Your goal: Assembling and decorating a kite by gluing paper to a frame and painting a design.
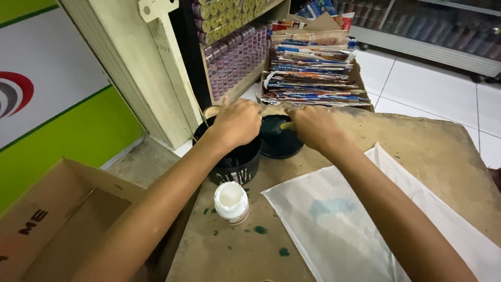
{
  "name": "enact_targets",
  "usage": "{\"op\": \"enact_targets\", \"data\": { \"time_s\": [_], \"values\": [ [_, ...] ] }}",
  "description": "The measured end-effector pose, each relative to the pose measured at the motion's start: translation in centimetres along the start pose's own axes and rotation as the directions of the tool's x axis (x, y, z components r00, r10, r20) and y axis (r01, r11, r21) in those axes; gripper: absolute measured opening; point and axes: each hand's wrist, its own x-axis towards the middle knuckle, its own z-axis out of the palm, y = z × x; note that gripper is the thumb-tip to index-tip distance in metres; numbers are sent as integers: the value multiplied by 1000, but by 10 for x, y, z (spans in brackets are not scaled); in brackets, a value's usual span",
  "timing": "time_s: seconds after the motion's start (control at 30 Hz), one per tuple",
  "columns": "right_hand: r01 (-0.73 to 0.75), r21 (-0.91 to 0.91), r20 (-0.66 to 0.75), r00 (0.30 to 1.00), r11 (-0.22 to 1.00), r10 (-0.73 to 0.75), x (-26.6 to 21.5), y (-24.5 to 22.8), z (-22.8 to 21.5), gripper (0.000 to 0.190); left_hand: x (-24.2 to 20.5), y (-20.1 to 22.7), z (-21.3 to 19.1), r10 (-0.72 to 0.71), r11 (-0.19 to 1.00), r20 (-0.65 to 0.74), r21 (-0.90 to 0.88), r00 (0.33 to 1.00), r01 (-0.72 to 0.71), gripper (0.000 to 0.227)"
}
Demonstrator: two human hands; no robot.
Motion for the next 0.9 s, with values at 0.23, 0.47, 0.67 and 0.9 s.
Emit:
{"op": "enact_targets", "data": {
  "time_s": [0.23,0.47,0.67,0.9],
  "values": [
    [-38,92,-35,999,995,42,-34,8,-39,25,-32,7,-26,71,998,-104,11,992,-70,42],
    [56,257,-207,978,965,-2,-64,-30,-125,21,-59,-19,-55,104,991,-251,102,962,-81,37],
    [146,71,-124,983,987,-137,-29,-78,-86,16,-84,-51,-64,71,979,-292,204,954,-10,34],
    [182,-292,-34,979,939,-200,30,-98,-12,16,-100,-87,-60,4,958,-321,273,947,89,33]
  ]
}}
